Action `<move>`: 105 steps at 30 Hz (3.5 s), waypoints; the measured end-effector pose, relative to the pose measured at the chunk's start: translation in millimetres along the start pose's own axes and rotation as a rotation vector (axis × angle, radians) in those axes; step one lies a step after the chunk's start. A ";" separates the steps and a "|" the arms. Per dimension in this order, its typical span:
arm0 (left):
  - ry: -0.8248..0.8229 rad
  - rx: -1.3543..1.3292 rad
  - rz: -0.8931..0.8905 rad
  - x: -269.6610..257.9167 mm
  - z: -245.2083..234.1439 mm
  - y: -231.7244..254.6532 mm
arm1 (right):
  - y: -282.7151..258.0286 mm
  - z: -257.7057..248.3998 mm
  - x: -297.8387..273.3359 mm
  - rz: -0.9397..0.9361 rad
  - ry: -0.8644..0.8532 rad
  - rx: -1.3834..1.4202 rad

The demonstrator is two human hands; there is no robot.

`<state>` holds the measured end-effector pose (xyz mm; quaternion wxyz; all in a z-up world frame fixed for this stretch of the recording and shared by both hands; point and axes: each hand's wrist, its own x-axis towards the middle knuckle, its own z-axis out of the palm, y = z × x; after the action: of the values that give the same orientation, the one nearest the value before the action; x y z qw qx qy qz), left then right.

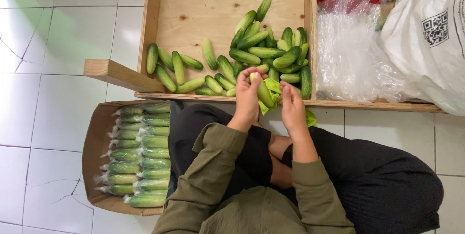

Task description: Picking up cucumbers from a crate, placing them into individual plastic bags, and tying the bags before placing them in a box.

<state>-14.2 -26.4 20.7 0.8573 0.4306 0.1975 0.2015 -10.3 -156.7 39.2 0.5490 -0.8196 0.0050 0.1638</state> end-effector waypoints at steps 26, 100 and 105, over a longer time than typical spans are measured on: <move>-0.692 1.701 0.647 5.0 96.3 -143.4 | 56.1 -114.3 -109.7 0.195 -0.055 -0.124; -0.294 0.159 0.342 -39.9 -44.1 73.7 | -2.6 -25.3 -81.5 -0.296 0.121 0.414; -0.363 0.056 0.165 -42.5 -45.5 76.0 | -31.4 -50.8 -84.0 -0.401 0.045 0.359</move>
<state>-86.6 23.4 64.8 0.8471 0.4983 0.0095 0.1843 -70.5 -204.5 107.9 0.7067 -0.6972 -0.1163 0.0297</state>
